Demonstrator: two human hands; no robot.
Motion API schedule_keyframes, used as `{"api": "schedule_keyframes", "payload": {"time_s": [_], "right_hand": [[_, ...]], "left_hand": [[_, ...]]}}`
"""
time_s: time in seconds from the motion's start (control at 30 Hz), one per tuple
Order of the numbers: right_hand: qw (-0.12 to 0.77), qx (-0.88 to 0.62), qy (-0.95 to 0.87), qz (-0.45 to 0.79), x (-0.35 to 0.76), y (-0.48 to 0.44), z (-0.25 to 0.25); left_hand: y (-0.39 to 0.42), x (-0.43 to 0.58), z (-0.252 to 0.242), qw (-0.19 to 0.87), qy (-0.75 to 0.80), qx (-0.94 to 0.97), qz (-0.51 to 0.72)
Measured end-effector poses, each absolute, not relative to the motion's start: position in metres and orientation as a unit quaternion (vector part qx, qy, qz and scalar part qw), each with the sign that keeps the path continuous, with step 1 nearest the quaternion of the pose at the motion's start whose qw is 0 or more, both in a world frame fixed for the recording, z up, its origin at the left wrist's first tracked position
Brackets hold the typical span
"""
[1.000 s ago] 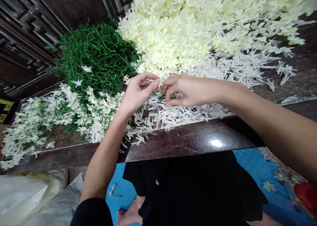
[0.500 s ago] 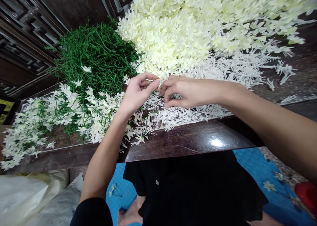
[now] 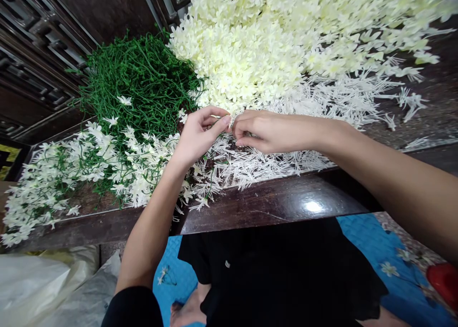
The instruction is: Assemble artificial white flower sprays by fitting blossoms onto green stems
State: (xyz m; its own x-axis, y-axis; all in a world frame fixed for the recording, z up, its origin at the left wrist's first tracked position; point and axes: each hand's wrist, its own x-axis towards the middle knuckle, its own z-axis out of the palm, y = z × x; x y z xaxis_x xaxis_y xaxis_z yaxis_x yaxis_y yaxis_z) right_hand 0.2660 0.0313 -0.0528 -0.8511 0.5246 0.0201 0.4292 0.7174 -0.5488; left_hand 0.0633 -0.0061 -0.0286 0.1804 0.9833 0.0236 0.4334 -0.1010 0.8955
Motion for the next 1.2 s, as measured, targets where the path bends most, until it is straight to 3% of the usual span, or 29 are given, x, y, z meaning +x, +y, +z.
{"api": "schedule_keyframes", "payload": {"time_s": [0.33,0.6,0.9,1.2], "right_hand": [[0.167,-0.298,-0.907,0.244,0.266,0.029,-0.047],[0.119,-0.309,-0.902,0.278,0.266,0.028,-0.045],[0.123,-0.292,-0.9,0.298,0.266,0.026,-0.041],[0.082,-0.269,-0.924,0.258,0.271,0.035,-0.049]], "left_hand": [[-0.007,0.064,-0.027,0.403,0.537,0.654,0.349],[-0.005,0.062,-0.031,0.381,0.521,0.678,0.351],[-0.002,0.059,-0.036,0.379,0.508,0.695,0.34],[-0.002,0.049,-0.037,0.157,0.6,0.75,0.23]]}}
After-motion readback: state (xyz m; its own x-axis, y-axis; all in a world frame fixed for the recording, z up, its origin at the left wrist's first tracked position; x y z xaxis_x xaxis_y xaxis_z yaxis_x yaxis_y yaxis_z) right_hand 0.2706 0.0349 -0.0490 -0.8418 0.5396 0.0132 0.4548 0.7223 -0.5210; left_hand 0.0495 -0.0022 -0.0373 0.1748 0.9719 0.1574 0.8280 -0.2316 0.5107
